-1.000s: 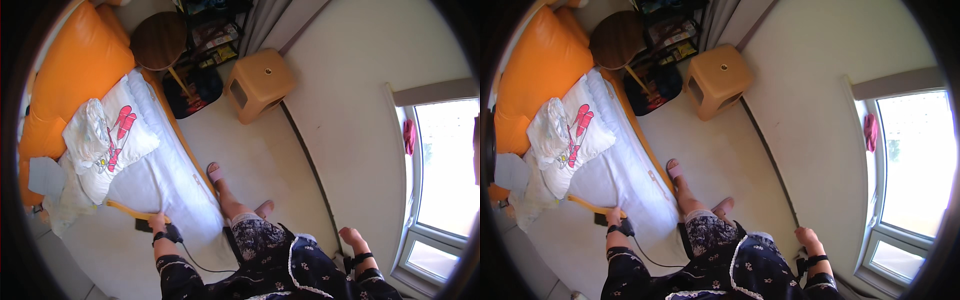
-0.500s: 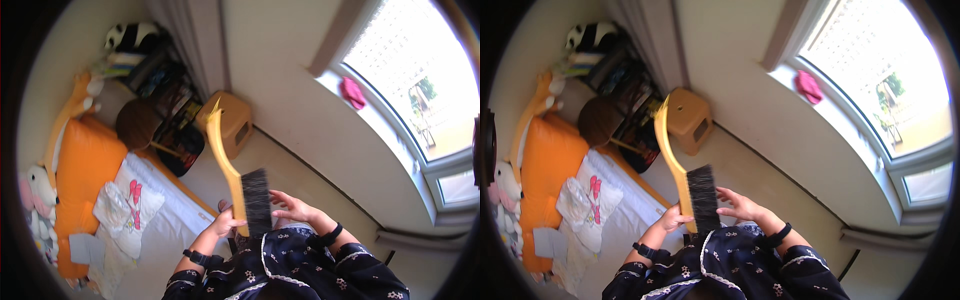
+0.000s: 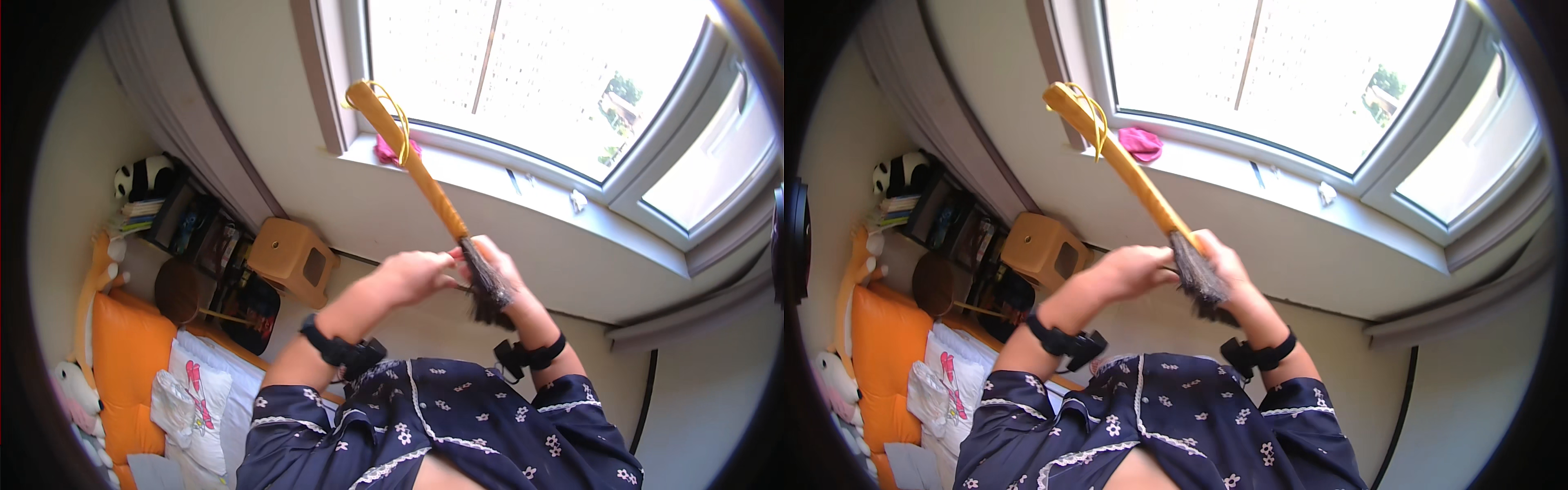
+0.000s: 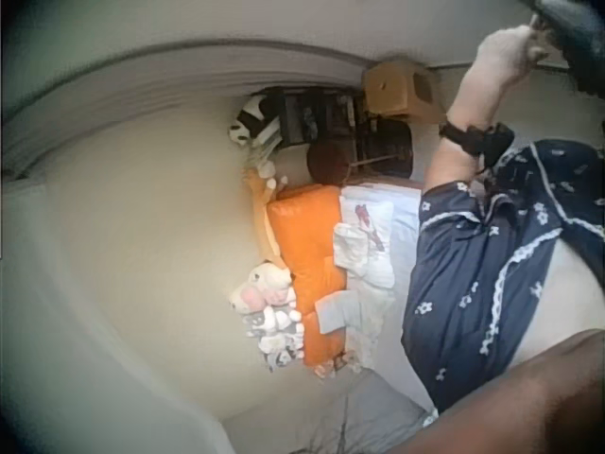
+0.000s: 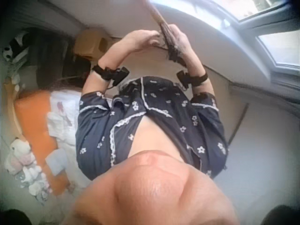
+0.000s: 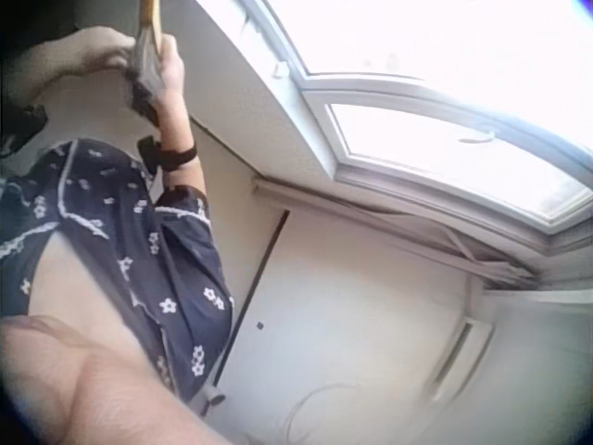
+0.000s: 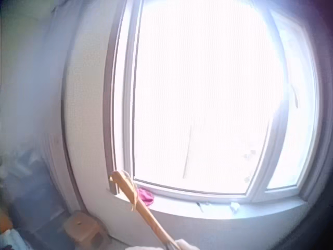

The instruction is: The person wipes the window sill and frame with a cloth, uses a small scraper to clean the corners and edges, and then drops debris into a bin.

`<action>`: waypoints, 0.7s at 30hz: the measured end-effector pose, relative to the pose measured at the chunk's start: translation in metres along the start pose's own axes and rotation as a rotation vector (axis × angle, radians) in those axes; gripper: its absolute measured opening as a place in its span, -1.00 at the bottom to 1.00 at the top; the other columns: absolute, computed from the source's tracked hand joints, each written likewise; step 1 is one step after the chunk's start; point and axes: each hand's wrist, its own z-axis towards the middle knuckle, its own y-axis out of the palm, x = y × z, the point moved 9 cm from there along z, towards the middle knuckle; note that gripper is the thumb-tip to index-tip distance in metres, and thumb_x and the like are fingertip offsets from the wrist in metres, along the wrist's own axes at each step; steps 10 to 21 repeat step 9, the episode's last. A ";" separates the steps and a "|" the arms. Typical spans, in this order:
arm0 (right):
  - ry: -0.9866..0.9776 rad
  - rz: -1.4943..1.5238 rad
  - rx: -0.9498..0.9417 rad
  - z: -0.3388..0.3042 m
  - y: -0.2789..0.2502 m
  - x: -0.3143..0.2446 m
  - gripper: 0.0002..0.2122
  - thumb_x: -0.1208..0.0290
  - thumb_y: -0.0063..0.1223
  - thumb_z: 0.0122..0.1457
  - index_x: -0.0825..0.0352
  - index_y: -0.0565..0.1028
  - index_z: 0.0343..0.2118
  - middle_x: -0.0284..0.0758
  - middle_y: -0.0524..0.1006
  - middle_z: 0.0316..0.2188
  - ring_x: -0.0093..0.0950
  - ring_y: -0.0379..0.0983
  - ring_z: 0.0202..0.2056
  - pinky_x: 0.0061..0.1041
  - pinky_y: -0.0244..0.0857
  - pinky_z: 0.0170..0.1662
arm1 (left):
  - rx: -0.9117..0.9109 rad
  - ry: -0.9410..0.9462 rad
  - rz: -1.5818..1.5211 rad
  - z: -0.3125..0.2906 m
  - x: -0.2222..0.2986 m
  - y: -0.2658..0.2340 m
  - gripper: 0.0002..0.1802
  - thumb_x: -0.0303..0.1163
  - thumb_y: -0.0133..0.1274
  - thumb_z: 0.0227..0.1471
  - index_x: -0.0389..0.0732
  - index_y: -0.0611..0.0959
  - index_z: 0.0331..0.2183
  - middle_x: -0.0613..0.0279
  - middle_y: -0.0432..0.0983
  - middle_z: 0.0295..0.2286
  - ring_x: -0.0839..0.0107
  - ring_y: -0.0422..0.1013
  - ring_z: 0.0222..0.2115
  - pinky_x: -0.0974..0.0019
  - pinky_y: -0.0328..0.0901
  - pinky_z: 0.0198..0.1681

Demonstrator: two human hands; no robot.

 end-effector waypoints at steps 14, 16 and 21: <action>-0.681 -0.772 1.195 -0.288 -0.252 -0.257 -0.81 0.26 -0.10 0.18 0.17 0.35 -0.18 -0.44 0.37 -0.40 -0.64 0.26 -0.36 -0.62 0.14 -0.14 | 0.994 0.246 -0.126 -0.215 0.068 -0.272 -0.76 -0.29 -0.08 0.03 -0.19 0.62 -0.48 0.28 0.54 -0.49 0.56 0.46 -0.47 0.48 0.34 -0.38; -0.681 -0.772 1.195 -0.288 -0.252 -0.257 -0.81 0.26 -0.10 0.18 0.17 0.35 -0.18 -0.44 0.37 -0.40 -0.64 0.26 -0.36 -0.62 0.14 -0.14 | 0.994 0.246 -0.126 -0.215 0.068 -0.272 -0.76 -0.29 -0.08 0.03 -0.19 0.62 -0.48 0.28 0.54 -0.49 0.56 0.46 -0.47 0.48 0.34 -0.38; -0.681 -0.772 1.195 -0.288 -0.252 -0.257 -0.81 0.26 -0.10 0.18 0.17 0.35 -0.18 -0.44 0.37 -0.40 -0.64 0.26 -0.36 -0.62 0.14 -0.14 | 0.994 0.246 -0.126 -0.215 0.068 -0.272 -0.76 -0.29 -0.08 0.03 -0.19 0.62 -0.48 0.28 0.54 -0.49 0.56 0.46 -0.47 0.48 0.34 -0.38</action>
